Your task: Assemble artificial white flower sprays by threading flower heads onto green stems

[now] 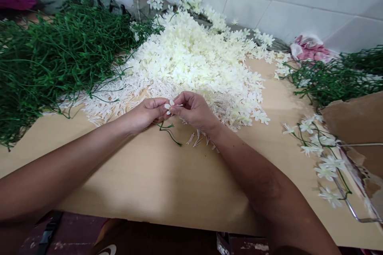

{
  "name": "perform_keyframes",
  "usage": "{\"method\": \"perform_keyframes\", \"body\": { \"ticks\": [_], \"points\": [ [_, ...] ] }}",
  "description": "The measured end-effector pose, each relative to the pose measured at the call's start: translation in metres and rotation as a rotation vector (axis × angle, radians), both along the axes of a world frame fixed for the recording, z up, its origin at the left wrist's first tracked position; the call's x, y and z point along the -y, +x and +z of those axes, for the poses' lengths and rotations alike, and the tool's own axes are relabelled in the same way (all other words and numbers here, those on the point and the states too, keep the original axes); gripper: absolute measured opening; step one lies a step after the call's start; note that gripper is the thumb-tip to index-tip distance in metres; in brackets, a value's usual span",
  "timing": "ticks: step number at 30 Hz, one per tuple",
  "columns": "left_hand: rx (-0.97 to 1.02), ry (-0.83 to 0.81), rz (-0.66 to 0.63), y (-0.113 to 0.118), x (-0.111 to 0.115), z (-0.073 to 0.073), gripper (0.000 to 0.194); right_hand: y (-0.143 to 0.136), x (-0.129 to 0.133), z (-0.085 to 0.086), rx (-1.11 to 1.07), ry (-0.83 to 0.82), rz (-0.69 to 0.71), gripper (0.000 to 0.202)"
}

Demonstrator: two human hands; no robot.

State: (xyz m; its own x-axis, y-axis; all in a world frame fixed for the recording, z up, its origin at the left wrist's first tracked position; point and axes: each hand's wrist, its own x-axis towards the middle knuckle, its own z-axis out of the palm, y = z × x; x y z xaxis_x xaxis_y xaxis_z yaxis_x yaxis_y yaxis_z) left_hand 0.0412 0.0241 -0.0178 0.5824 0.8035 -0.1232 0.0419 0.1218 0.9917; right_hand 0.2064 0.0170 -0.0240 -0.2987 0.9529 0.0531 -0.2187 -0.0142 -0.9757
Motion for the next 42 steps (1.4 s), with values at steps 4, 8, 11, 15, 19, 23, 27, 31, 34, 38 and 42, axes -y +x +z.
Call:
{"method": "perform_keyframes", "body": {
  "ticks": [4,8,11,15,19,23,27,31,34,38,42],
  "points": [
    [-0.002,-0.019,0.014,0.001,0.000,0.001,0.036,0.002,-0.001,-0.002,0.004,-0.014,0.022,0.038],
    [-0.003,-0.024,0.010,0.001,-0.001,0.002,0.035,0.004,0.000,-0.003,0.062,0.006,0.042,0.037],
    [-0.023,0.006,0.004,0.001,0.000,0.002,0.032,0.005,0.001,-0.003,0.106,0.052,0.049,0.035],
    [-0.054,0.010,0.041,0.003,0.003,0.005,0.026,0.001,0.002,-0.003,0.117,0.084,0.020,0.036],
    [-0.049,-0.018,0.104,0.008,0.005,0.008,0.026,-0.002,0.001,-0.001,0.096,0.046,-0.005,0.041],
    [-0.052,-0.013,0.081,0.009,0.002,0.008,0.027,0.002,-0.001,0.003,0.170,-0.018,-0.027,0.039],
    [-0.090,0.041,0.037,0.003,-0.005,0.007,0.034,0.010,-0.003,0.012,0.173,0.010,-0.053,0.037],
    [-0.295,0.354,0.077,-0.011,-0.010,0.012,0.044,0.018,-0.007,0.023,0.167,0.055,-0.144,0.037],
    [-0.484,0.959,0.190,-0.022,-0.009,0.021,0.042,0.023,-0.009,0.029,0.146,0.033,-0.205,0.036],
    [-0.530,1.464,0.172,-0.024,-0.002,0.031,0.025,0.024,-0.006,0.035,0.075,-0.028,-0.180,0.035],
    [-0.377,1.418,0.274,-0.024,0.005,0.041,0.020,0.020,0.000,0.039,0.105,-0.028,-0.039,0.036]
  ]
}}
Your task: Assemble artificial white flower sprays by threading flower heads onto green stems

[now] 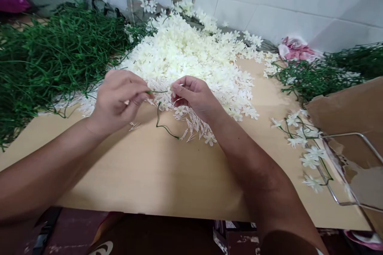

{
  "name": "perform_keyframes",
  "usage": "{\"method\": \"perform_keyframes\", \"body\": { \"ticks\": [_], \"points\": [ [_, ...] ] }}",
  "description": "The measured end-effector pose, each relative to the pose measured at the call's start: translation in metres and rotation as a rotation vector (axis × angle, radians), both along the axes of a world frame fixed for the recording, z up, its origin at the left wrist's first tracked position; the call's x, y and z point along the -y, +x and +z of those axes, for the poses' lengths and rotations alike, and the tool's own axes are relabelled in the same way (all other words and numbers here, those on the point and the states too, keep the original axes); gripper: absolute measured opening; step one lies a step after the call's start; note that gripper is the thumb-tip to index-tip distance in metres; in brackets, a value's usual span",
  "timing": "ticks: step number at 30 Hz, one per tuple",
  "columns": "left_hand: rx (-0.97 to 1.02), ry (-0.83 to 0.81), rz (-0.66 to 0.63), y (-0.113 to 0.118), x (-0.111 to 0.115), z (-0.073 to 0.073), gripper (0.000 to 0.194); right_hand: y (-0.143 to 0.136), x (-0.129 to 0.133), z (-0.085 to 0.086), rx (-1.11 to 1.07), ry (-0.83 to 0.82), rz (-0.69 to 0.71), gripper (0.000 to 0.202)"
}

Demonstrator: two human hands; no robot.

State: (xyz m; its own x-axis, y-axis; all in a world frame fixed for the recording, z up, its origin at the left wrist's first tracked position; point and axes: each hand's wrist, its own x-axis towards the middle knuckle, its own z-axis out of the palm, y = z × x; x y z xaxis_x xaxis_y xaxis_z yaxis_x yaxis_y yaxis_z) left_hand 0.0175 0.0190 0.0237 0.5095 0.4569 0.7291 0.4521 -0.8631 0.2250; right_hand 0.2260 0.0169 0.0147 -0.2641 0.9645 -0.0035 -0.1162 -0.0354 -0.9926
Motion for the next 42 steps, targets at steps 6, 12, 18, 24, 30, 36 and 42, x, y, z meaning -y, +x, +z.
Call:
{"method": "perform_keyframes", "body": {
  "ticks": [6,12,18,24,30,36,42],
  "points": [
    [0.610,-0.528,-0.015,-0.013,-0.010,0.018,0.021,-0.009,0.002,-0.014,0.576,0.389,-0.036,0.010],
    [0.441,-1.088,-0.154,-0.016,-0.014,0.019,0.027,-0.021,-0.003,-0.033,1.233,0.701,-0.062,0.012],
    [-0.359,-1.262,-0.313,-0.008,0.000,0.017,0.014,-0.010,-0.007,-0.033,1.073,0.673,-0.091,0.007],
    [-0.431,-0.787,0.079,-0.009,-0.010,0.001,0.015,-0.002,-0.008,-0.025,0.830,0.582,-0.184,0.015],
    [-0.169,-0.592,0.232,0.005,-0.015,-0.023,0.031,-0.006,-0.007,-0.025,0.812,0.589,-0.179,0.014],
    [0.035,-0.651,0.179,0.020,-0.019,-0.037,0.020,-0.009,-0.007,-0.029,0.836,0.717,-0.185,0.016],
    [0.182,-1.002,0.095,0.017,-0.020,-0.023,0.021,-0.005,-0.007,-0.023,0.783,0.491,-0.216,0.013]
  ]
}}
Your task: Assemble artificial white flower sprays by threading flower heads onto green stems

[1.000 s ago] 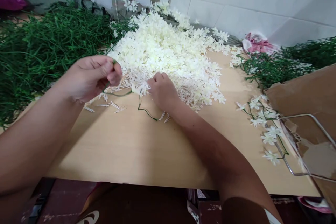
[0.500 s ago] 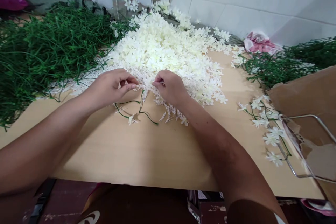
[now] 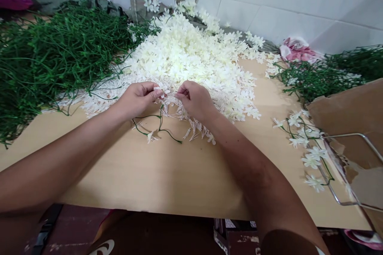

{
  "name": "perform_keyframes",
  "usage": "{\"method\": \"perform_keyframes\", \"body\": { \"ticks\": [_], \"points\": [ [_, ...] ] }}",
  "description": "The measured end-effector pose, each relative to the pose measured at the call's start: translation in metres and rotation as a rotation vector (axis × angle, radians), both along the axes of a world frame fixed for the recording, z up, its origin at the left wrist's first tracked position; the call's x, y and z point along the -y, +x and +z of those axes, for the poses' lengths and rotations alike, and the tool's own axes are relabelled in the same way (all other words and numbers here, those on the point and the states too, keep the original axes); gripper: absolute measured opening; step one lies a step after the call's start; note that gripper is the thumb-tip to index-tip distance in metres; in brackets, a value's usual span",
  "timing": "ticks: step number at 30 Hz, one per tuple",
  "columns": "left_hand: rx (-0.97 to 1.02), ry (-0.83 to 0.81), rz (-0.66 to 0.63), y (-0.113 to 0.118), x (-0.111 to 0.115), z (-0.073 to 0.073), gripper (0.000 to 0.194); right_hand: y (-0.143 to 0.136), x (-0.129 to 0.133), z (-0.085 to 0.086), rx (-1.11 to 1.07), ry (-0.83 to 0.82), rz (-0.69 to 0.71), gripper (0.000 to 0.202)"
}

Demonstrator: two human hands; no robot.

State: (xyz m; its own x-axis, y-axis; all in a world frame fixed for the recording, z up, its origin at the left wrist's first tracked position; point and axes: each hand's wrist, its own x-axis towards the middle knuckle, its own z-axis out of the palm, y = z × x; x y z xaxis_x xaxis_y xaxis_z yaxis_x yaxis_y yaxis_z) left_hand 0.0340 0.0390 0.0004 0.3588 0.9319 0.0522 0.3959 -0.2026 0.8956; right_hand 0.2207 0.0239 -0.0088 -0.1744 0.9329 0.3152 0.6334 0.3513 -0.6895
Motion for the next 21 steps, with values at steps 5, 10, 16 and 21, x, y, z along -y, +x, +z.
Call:
{"method": "perform_keyframes", "body": {
  "ticks": [5,10,16,21],
  "points": [
    [0.114,-0.062,0.015,-0.006,-0.002,0.005,0.027,0.004,-0.002,0.004,-0.338,-0.221,0.112,0.009],
    [0.210,-0.126,0.037,-0.008,-0.003,0.003,0.031,0.009,-0.002,0.004,-0.825,-0.505,0.411,0.036],
    [0.343,-0.252,0.078,-0.006,0.001,0.004,0.028,0.008,-0.001,-0.002,-0.976,-0.462,0.791,0.053],
    [0.384,-0.299,0.062,-0.007,0.003,0.006,0.025,0.014,0.001,0.006,-0.783,-0.530,0.720,0.038]
  ]
}}
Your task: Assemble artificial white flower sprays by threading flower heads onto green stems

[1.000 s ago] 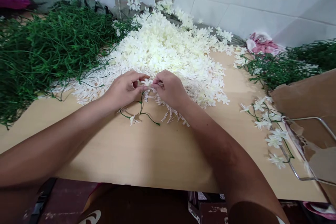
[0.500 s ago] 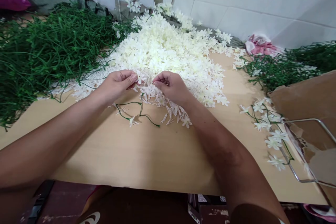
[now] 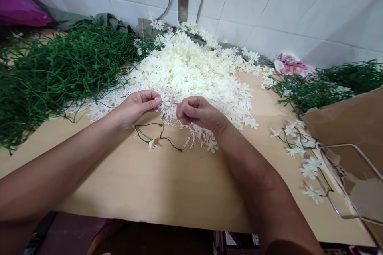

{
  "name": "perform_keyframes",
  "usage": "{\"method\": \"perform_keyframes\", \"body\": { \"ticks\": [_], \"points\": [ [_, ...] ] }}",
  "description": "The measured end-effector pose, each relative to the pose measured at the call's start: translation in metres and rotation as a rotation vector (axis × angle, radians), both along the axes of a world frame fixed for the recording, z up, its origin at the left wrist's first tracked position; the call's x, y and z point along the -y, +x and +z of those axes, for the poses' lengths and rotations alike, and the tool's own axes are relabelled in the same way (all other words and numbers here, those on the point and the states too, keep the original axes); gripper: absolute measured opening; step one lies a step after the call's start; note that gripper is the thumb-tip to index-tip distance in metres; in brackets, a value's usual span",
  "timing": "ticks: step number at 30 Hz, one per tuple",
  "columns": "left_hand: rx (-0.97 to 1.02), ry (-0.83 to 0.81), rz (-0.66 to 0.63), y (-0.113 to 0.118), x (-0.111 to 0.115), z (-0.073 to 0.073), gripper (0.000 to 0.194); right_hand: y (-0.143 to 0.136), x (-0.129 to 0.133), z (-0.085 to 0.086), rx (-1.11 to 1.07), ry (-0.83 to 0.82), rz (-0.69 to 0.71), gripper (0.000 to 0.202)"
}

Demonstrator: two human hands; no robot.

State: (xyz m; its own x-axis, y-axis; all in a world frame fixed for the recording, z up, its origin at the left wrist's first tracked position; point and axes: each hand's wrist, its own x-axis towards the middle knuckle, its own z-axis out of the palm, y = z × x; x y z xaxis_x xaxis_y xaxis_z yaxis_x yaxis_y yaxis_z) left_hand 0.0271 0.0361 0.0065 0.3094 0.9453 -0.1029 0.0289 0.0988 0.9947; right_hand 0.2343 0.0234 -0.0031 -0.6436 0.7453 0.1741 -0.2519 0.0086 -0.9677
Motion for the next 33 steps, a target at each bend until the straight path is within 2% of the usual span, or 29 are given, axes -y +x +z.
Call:
{"method": "perform_keyframes", "body": {
  "ticks": [3,6,8,10,13,18,20,22,28,31,33],
  "points": [
    [0.026,-0.010,-0.014,-0.001,-0.001,0.000,0.023,0.002,0.000,0.005,0.388,0.136,-0.210,0.024],
    [0.051,-0.041,-0.017,-0.003,-0.002,-0.002,0.021,-0.001,0.001,0.006,0.738,0.456,-0.426,0.011],
    [0.067,-0.058,-0.013,-0.003,-0.003,-0.002,0.020,-0.004,0.001,0.004,0.857,0.639,-0.506,0.012],
    [0.089,-0.073,-0.005,-0.004,-0.003,-0.002,0.019,-0.007,0.001,0.002,0.923,0.733,-0.563,0.014],
    [0.129,-0.100,0.004,-0.004,-0.004,-0.003,0.018,-0.013,0.003,-0.002,1.002,0.753,-0.612,0.016],
    [0.174,-0.154,0.019,-0.002,-0.004,-0.003,0.018,-0.021,0.007,-0.004,1.194,0.830,-0.531,0.017],
    [0.184,-0.179,0.030,-0.002,-0.004,-0.003,0.017,-0.021,0.008,-0.004,1.237,0.800,-0.527,0.011],
    [0.188,-0.202,0.036,-0.001,-0.003,-0.002,0.016,-0.019,0.007,-0.003,1.190,0.743,-0.558,0.004],
    [0.174,-0.246,0.054,0.001,-0.001,0.002,0.016,-0.013,0.002,0.000,0.902,0.685,-0.650,0.013],
    [0.164,-0.252,0.054,0.001,-0.001,0.002,0.017,-0.016,0.003,-0.002,0.901,0.695,-0.637,0.009],
    [0.158,-0.248,0.050,0.001,-0.001,0.002,0.017,-0.021,0.006,-0.004,0.974,0.746,-0.590,0.006]
  ]
}}
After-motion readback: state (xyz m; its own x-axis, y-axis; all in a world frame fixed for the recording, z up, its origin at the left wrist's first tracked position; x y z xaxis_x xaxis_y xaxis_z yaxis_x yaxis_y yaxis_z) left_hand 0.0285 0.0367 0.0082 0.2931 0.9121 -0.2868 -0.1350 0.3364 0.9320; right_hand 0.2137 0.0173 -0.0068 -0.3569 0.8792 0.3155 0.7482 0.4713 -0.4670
